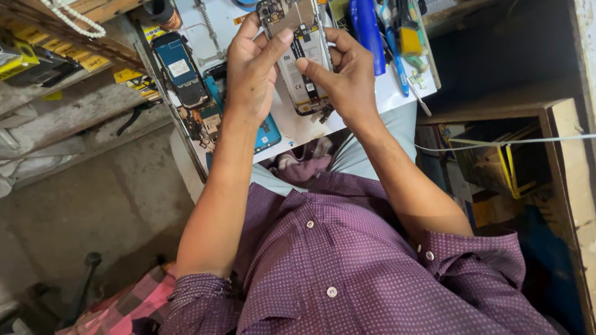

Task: The person disassembles a smartphone, prying off the back cover and lifting out the battery, then works on the internal components. They pick up a replacement back panel with a pre-applied adhesive film, peel its protective liner, and press the new panel onto the phone body.

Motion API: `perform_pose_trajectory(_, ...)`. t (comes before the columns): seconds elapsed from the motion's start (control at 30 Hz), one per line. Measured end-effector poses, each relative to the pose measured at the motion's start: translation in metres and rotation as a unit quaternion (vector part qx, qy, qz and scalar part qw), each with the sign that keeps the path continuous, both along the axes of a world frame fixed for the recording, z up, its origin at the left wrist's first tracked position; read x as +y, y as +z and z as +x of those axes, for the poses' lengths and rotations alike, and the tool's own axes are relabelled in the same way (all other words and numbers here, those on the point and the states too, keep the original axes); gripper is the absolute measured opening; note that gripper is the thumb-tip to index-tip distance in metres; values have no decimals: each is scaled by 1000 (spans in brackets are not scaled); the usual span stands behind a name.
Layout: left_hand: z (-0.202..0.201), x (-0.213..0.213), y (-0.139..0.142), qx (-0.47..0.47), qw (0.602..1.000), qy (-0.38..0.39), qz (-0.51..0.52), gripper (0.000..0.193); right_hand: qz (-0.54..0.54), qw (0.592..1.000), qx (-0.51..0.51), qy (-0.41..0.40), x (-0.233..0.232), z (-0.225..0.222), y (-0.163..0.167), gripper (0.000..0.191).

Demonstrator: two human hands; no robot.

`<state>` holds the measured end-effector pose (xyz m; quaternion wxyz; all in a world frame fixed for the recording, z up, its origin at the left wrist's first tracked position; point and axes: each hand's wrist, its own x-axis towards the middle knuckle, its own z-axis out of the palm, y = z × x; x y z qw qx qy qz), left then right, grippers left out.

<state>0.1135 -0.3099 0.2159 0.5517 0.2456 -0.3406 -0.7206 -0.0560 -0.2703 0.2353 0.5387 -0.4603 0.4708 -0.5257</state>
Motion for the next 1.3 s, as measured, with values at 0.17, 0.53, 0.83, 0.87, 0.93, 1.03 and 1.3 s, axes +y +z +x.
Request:
perform_pose_trajectory(0.17, -1, -3, 0, 10, 1000, -5, 0, 43, 1, 1000, -8, -1, -1, 1, 4, 39)
perform_pose_trajectory(0.53, -5, 0, -1, -1, 1000, 15, 18, 44, 27, 1000, -12, -6, 1, 1, 8, 38)
perform_pose_trajectory(0.83, -5, 2, -7, -6, 999, 40, 31, 38, 22, 1000, -7, 7, 2, 3, 7, 39)
perform_pose_trajectory(0.87, -5, 3, -8, -8, 999, 47, 25, 38, 23, 1000, -1, 6, 3, 3, 7, 39)
perform_pose_trajectory(0.93, -7, 5, -11, -13, 998, 63, 13, 37, 23, 1000, 11, 3, 5, 5, 7, 40)
perform_pose_trajectory(1.03, -8, 8, -13, -22, 996, 90, -8, 36, 28, 999, -16, 3, 6, 9, 7, 40)
perform_pose_trajectory(1.3, 0, 12, 3, -27, 996, 52, 71, 40, 51, 997, -52, 11, 6, 9, 8, 38)
